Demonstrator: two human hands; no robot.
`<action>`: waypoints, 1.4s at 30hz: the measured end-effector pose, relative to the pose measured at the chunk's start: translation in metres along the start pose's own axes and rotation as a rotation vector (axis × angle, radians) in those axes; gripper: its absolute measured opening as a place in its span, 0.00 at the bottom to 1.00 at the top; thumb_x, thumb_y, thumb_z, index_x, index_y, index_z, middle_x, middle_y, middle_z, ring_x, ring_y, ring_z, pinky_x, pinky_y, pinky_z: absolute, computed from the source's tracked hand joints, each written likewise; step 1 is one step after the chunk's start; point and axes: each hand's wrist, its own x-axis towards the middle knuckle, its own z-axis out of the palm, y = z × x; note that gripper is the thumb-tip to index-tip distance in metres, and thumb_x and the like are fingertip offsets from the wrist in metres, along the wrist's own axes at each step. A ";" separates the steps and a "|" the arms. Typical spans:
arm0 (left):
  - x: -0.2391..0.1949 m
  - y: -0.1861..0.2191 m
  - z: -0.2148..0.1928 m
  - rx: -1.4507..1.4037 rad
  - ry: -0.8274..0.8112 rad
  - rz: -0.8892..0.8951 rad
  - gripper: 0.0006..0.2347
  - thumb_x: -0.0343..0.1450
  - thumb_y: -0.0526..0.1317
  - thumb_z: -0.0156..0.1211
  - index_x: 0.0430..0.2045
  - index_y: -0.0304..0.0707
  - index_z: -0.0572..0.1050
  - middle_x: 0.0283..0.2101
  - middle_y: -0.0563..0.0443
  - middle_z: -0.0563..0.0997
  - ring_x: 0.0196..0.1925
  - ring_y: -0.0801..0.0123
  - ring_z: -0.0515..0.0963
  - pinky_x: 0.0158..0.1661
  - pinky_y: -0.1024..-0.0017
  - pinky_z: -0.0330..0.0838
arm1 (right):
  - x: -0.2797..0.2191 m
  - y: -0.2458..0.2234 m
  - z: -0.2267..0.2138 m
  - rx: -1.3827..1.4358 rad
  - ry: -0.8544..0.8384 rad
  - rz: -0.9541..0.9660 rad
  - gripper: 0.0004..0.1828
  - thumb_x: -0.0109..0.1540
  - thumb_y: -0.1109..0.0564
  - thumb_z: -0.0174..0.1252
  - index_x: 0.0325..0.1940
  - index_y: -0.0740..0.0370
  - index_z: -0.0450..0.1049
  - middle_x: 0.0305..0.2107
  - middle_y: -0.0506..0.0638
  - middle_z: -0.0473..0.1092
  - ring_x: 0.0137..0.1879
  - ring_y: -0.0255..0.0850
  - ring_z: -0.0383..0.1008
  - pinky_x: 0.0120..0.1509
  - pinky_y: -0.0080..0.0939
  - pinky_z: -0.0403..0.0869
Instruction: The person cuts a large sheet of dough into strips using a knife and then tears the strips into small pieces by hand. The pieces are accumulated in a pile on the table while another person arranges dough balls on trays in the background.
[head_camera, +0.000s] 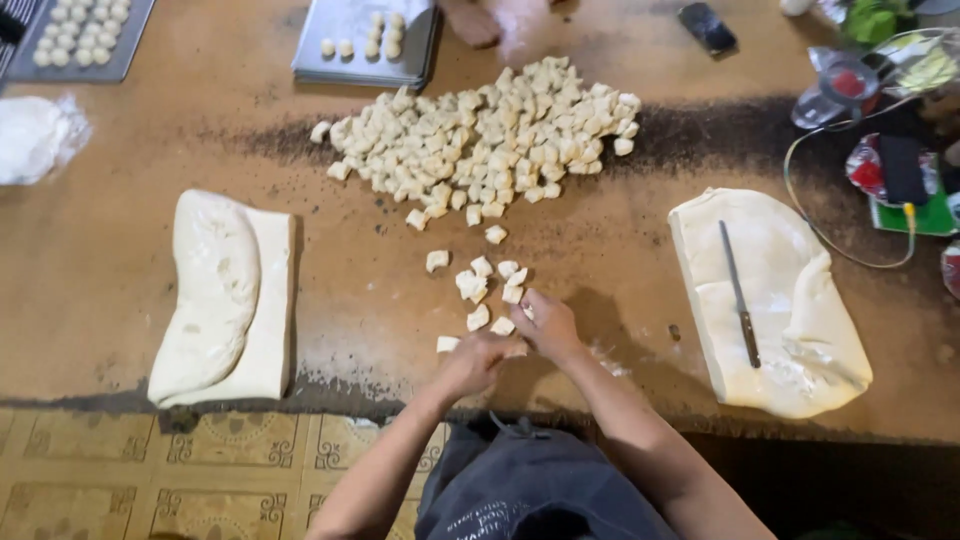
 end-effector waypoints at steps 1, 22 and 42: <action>0.002 0.002 0.002 -0.003 -0.014 0.003 0.09 0.67 0.29 0.57 0.36 0.37 0.83 0.36 0.34 0.85 0.43 0.37 0.83 0.43 0.48 0.77 | -0.004 -0.004 -0.009 0.006 0.006 0.012 0.22 0.65 0.30 0.53 0.43 0.48 0.68 0.34 0.59 0.75 0.47 0.56 0.79 0.52 0.52 0.75; -0.012 -0.051 0.024 -0.119 0.022 -0.184 0.08 0.67 0.34 0.62 0.36 0.48 0.85 0.39 0.50 0.88 0.47 0.56 0.86 0.46 0.65 0.79 | -0.003 -0.011 0.018 -0.208 0.013 0.071 0.33 0.63 0.24 0.52 0.45 0.57 0.68 0.38 0.64 0.76 0.50 0.61 0.79 0.54 0.60 0.75; 0.011 0.004 0.014 -0.173 0.122 -0.042 0.05 0.67 0.37 0.62 0.32 0.40 0.82 0.33 0.37 0.84 0.38 0.44 0.84 0.41 0.56 0.78 | 0.017 -0.002 -0.016 -0.053 -0.102 0.096 0.40 0.56 0.29 0.62 0.51 0.67 0.68 0.47 0.69 0.72 0.58 0.66 0.73 0.60 0.65 0.73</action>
